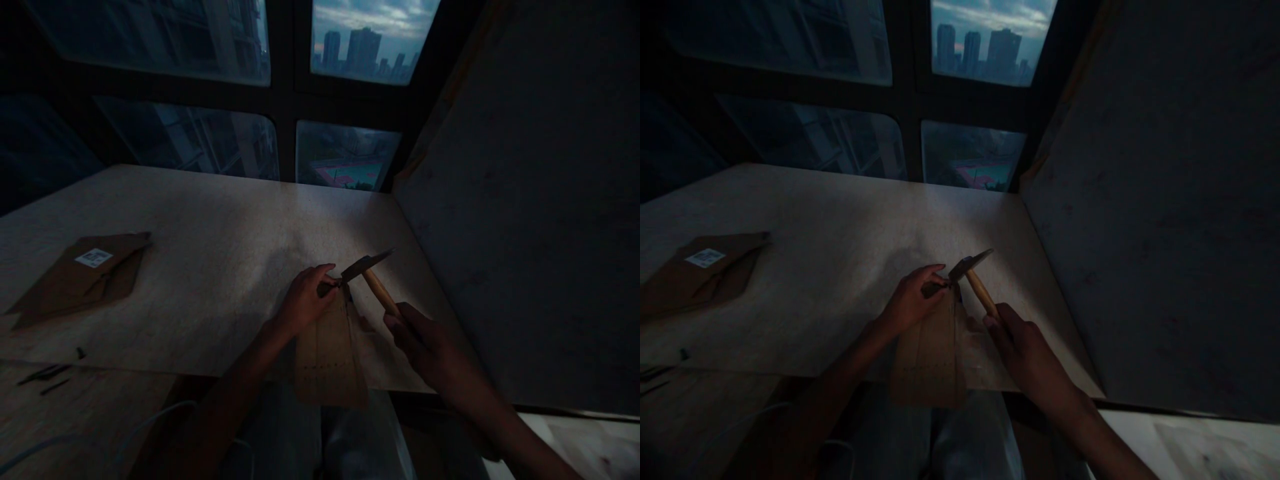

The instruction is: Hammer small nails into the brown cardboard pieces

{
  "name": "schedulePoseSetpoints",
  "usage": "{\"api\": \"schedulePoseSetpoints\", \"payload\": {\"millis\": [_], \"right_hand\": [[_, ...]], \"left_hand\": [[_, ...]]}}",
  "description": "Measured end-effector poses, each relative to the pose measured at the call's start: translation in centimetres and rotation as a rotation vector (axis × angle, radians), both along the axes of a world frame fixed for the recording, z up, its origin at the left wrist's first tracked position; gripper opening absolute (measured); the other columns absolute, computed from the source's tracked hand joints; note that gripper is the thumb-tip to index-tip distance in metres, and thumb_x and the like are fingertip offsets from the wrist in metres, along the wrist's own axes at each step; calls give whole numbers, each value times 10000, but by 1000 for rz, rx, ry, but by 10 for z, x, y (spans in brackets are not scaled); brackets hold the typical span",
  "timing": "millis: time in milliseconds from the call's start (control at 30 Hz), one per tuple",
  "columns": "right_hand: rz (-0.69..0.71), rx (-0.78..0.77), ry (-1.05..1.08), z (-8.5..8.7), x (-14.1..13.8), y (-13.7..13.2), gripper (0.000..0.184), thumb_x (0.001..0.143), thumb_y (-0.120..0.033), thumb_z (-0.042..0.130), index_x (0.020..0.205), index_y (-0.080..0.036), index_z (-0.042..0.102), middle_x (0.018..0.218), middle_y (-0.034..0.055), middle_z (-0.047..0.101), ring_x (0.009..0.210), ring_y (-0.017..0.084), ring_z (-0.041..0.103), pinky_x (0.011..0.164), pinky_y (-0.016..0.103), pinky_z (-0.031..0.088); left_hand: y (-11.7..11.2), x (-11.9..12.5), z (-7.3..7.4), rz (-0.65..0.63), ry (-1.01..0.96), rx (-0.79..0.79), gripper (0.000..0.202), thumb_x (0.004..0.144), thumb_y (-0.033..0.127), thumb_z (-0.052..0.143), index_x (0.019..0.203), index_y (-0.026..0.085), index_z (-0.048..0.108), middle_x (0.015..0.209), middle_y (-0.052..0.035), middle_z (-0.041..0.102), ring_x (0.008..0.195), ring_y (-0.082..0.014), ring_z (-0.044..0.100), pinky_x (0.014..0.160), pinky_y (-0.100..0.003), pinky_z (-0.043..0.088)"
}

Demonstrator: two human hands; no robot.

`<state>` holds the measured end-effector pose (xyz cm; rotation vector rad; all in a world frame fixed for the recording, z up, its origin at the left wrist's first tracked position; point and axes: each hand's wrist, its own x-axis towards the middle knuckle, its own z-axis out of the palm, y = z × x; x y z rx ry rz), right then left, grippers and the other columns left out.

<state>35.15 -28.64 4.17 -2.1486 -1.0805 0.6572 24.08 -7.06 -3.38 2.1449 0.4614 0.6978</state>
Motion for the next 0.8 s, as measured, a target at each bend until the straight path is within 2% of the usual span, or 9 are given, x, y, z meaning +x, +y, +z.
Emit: {"api": "schedulePoseSetpoints", "payload": {"millis": [167, 300, 467, 533, 633, 700, 800], "right_hand": [[-74, 41, 65, 1, -3, -4, 401, 972, -595, 415, 818, -236, 509, 624, -46, 481, 530, 135, 457, 478, 243, 321], [-101, 47, 63, -3, -3, -7, 421, 968, -613, 416, 815, -233, 513, 641, -44, 481, 560, 140, 472, 511, 251, 344], [-108, 65, 46, -5, -8, -10, 450, 964, -640, 408, 811, -231, 519, 644, -36, 492, 605, 160, 503, 543, 262, 360], [-123, 80, 65, -5, -10, -12, 441, 968, -634, 417, 811, -233, 514, 646, -40, 490, 603, 154, 504, 545, 258, 364], [-139, 77, 98, -4, -12, -16, 424, 971, -626, 426, 847, -234, 533, 645, -44, 499, 580, 144, 499, 529, 252, 368], [-137, 74, 103, -4, -14, -18, 431, 965, -635, 429, 871, -234, 553, 634, -43, 502, 559, 141, 491, 510, 249, 369], [-138, 82, 124, -2, -20, -19, 455, 928, -671, 457, 871, -236, 578, 612, -41, 494, 517, 135, 463, 456, 242, 355]], "left_hand": [[1, -3, 6, -23, 6, 1, 475, 839, 159, 674, 1299, 209, 563, 1022, -58, 767, 1009, -216, 708, 993, -427, 521], [4, -9, 11, -30, 8, 3, 476, 850, 134, 615, 1314, 210, 543, 1052, -57, 769, 981, -195, 716, 943, -390, 546], [10, -24, 20, 49, -42, 53, 464, 845, 124, 582, 1299, 213, 552, 1080, -58, 765, 1010, -193, 713, 928, -379, 560], [14, -36, 23, 140, -69, 83, 427, 854, 148, 573, 1276, 215, 565, 1087, -54, 763, 1032, -196, 706, 932, -383, 562], [25, -66, 19, 378, -75, 110, 339, 870, 215, 562, 1208, 209, 598, 1067, -55, 767, 1013, -204, 709, 931, -393, 562], [35, -93, 11, 542, -50, 111, 309, 863, 260, 560, 1160, 195, 619, 1061, -70, 764, 989, -215, 713, 920, -398, 563], [50, -141, -7, 765, 82, 122, 330, 839, 310, 548, 1124, 168, 634, 1120, -120, 737, 1048, -264, 694, 906, -421, 561]]}}
